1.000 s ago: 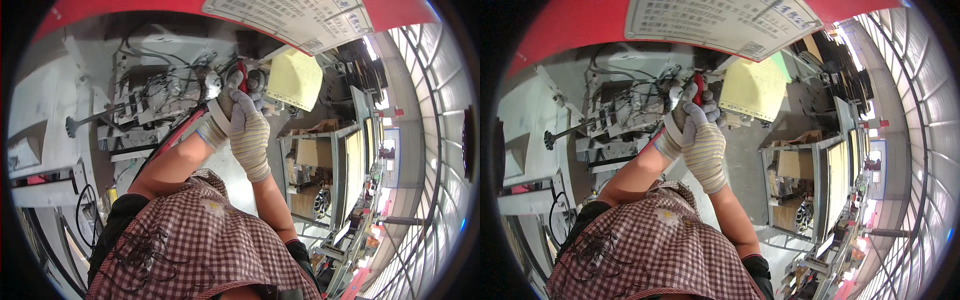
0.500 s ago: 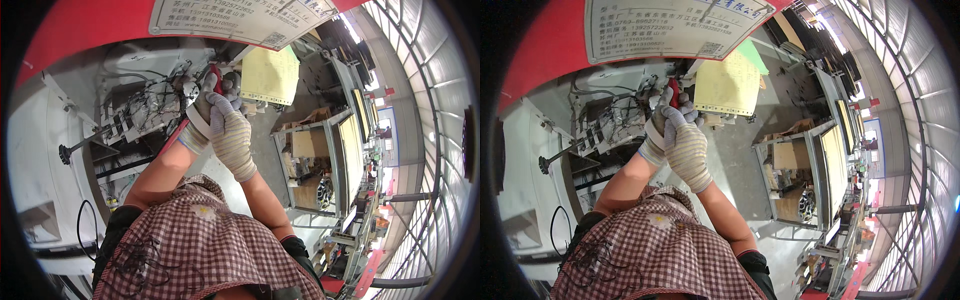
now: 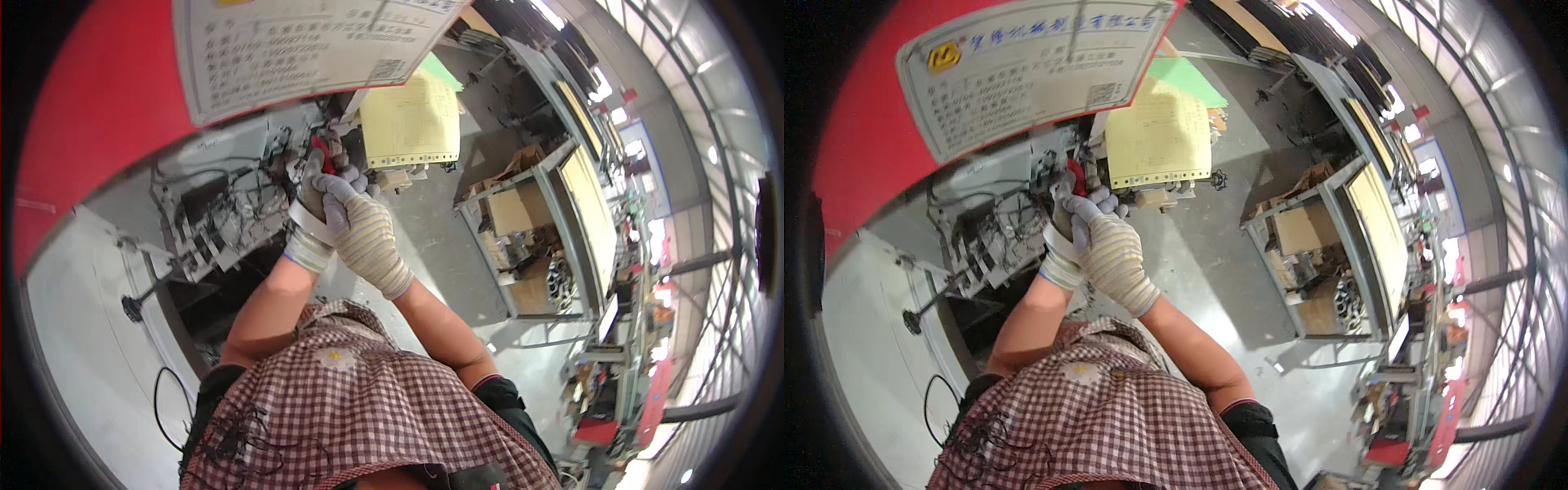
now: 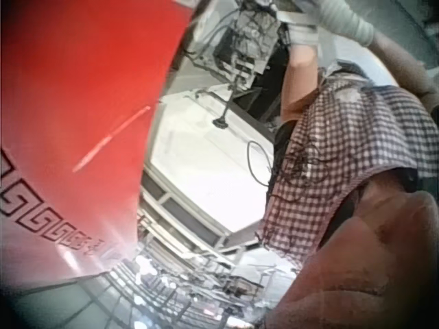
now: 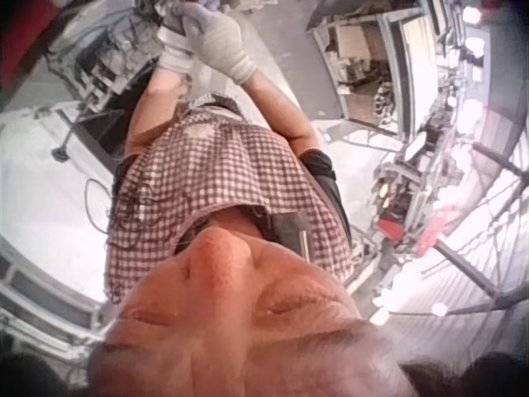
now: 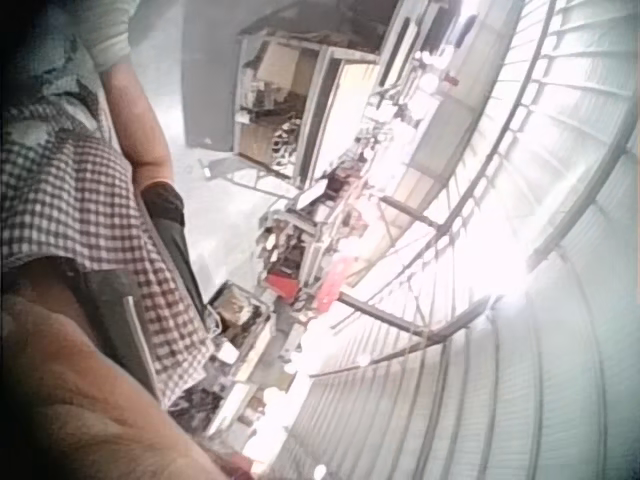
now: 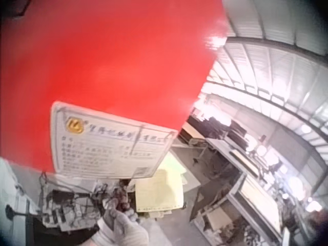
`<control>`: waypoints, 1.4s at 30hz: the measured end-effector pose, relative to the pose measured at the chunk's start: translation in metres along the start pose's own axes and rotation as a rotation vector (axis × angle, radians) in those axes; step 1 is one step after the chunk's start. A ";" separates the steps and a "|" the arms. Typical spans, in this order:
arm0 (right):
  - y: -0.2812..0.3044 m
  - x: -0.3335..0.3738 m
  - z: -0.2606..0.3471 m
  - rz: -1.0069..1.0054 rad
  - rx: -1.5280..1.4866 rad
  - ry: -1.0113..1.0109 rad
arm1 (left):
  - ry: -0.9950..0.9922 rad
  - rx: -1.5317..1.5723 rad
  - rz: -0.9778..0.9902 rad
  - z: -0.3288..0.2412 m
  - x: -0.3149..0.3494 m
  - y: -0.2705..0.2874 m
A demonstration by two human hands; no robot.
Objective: Operating machinery and arranging wood veneer slats on a panel assembly line.
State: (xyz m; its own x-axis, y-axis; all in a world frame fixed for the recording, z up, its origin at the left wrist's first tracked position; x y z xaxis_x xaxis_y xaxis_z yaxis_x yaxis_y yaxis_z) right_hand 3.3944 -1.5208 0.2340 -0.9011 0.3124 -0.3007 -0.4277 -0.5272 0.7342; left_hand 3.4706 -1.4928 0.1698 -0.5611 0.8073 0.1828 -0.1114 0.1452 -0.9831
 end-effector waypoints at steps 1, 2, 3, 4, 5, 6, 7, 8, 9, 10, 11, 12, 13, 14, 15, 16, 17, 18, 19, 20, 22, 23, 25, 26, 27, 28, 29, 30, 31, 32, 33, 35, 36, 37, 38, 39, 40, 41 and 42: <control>-0.001 0.002 -0.001 -0.025 -0.013 -0.005 | -0.006 -0.008 0.164 -0.004 -0.005 0.008; -0.004 0.007 -0.003 -0.026 -0.050 0.030 | 0.007 -0.035 0.166 -0.007 -0.006 0.016; -0.003 0.008 -0.004 -0.026 -0.082 0.060 | -0.006 -0.053 0.221 -0.007 0.002 0.011; 0.000 0.006 -0.004 -0.050 -0.092 0.049 | -0.018 -0.071 0.276 -0.007 0.004 0.007; 0.003 0.002 -0.002 -0.053 -0.076 0.067 | 0.045 -0.080 0.420 -0.013 -0.003 0.004; 0.005 0.002 0.007 -0.034 -0.073 0.094 | 0.042 -0.098 0.407 -0.014 0.007 -0.004; 0.010 0.000 0.008 -0.014 -0.035 0.042 | -0.018 -0.135 0.193 -0.008 0.010 -0.020; 0.010 0.001 0.004 -0.033 -0.043 0.029 | -0.080 -0.175 -0.019 -0.003 0.010 -0.029; 0.008 0.001 0.006 -0.028 -0.003 0.047 | -0.039 -0.140 0.176 -0.010 0.004 -0.015; 0.006 0.002 0.005 -0.031 0.044 0.055 | -0.030 -0.160 0.175 -0.012 0.000 -0.011; 0.007 0.001 0.003 -0.018 0.050 0.059 | -0.043 -0.192 0.217 -0.013 -0.003 -0.009; 0.005 0.002 0.001 -0.038 0.037 0.050 | -0.052 -0.225 0.258 -0.014 -0.004 -0.008; 0.001 0.002 -0.002 -0.062 0.049 0.070 | -0.032 -0.186 0.288 -0.014 -0.004 -0.008; -0.002 0.002 -0.004 -0.087 0.061 0.089 | -0.019 -0.208 0.285 -0.014 -0.006 -0.006; -0.003 0.002 -0.006 -0.107 0.051 0.078 | -0.085 -0.262 0.215 -0.013 -0.007 -0.007; -0.004 0.002 -0.007 -0.092 0.066 0.065 | -0.151 -0.315 0.146 -0.011 -0.007 -0.009; -0.005 0.002 -0.008 -0.077 0.081 0.052 | -0.103 -0.221 0.117 -0.007 -0.003 -0.011; -0.005 0.002 -0.006 -0.090 0.071 0.045 | -0.095 -0.237 0.116 -0.007 -0.002 -0.010; -0.003 0.001 -0.003 -0.054 0.088 0.025 | -0.096 -0.216 0.124 -0.008 -0.001 -0.009; -0.004 0.001 -0.001 -0.017 0.106 0.006 | -0.097 -0.193 0.133 -0.009 0.000 -0.009; -0.008 0.002 0.002 -0.124 0.194 0.016 | -0.116 -0.247 0.108 -0.007 0.001 -0.007; -0.010 0.003 0.004 -0.219 0.287 0.035 | -0.145 -0.290 0.085 -0.006 0.001 -0.006; -0.006 0.005 0.000 -0.164 0.171 0.038 | -0.099 -0.229 0.170 -0.011 -0.003 0.006; -0.005 0.006 -0.001 -0.105 0.057 0.043 | -0.055 -0.162 0.254 -0.013 -0.005 0.011; -0.005 0.005 -0.001 -0.110 0.057 0.042 | -0.052 -0.165 0.256 -0.014 -0.007 0.012; -0.005 0.004 0.001 -0.099 0.095 0.016 | -0.020 -0.166 0.281 -0.014 -0.008 0.012; -0.005 0.003 0.001 -0.087 0.133 -0.010 | 0.013 -0.168 0.306 -0.015 -0.009 0.012; -0.004 0.002 0.005 -0.086 0.129 -0.008 | 0.010 -0.170 0.304 -0.015 -0.004 0.004; -0.003 0.001 0.004 -0.136 0.108 0.029 | -0.046 -0.225 0.185 -0.012 -0.001 -0.007; -0.002 0.001 0.003 -0.186 0.088 0.066 | -0.100 -0.280 0.064 -0.011 0.000 -0.011; -0.004 0.000 0.005 -0.187 0.088 0.066 | -0.100 -0.281 0.065 -0.012 -0.001 -0.011; -0.007 -0.002 0.008 -0.242 0.175 0.057 | -0.029 -0.198 0.182 -0.016 -0.003 -0.010; -0.009 -0.001 0.006 -0.240 0.176 0.060 | -0.032 -0.196 0.183 -0.017 -0.004 -0.004; -0.014 0.001 0.001 -0.138 0.128 0.015 | -0.040 -0.222 0.192 -0.018 -0.005 0.004; -0.017 0.003 -0.002 -0.035 0.081 -0.031 | -0.048 -0.247 0.200 -0.020 -0.005 0.009; -0.016 0.005 -0.002 -0.032 0.083 -0.030 | -0.050 -0.243 0.200 -0.019 -0.004 0.010; -0.015 0.006 -0.002 -0.058 0.085 -0.016 | -0.023 -0.213 0.212 -0.017 -0.002 0.010; -0.014 0.007 -0.001 -0.084 0.085 -0.003 | 0.003 -0.183 0.224 -0.015 -0.001 0.008; -0.013 0.007 -0.002 -0.082 0.086 -0.003 | 0.002 -0.181 0.223 -0.013 0.000 0.005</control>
State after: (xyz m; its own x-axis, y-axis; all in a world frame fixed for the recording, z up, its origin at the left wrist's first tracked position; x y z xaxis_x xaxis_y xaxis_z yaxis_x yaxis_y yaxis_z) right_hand 3.3939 -1.5132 0.2210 -0.8632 0.3539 -0.3600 -0.4920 -0.4304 0.7567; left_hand 3.4811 -1.4844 0.1652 -0.5537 0.8318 -0.0383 0.1631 0.0632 -0.9846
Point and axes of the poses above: each hand's wrist, its own x-axis away from the middle knuckle, its own y-axis out of the back of the hand, z = x × y, the point moved 1 cm from there along -x, towards the middle knuckle
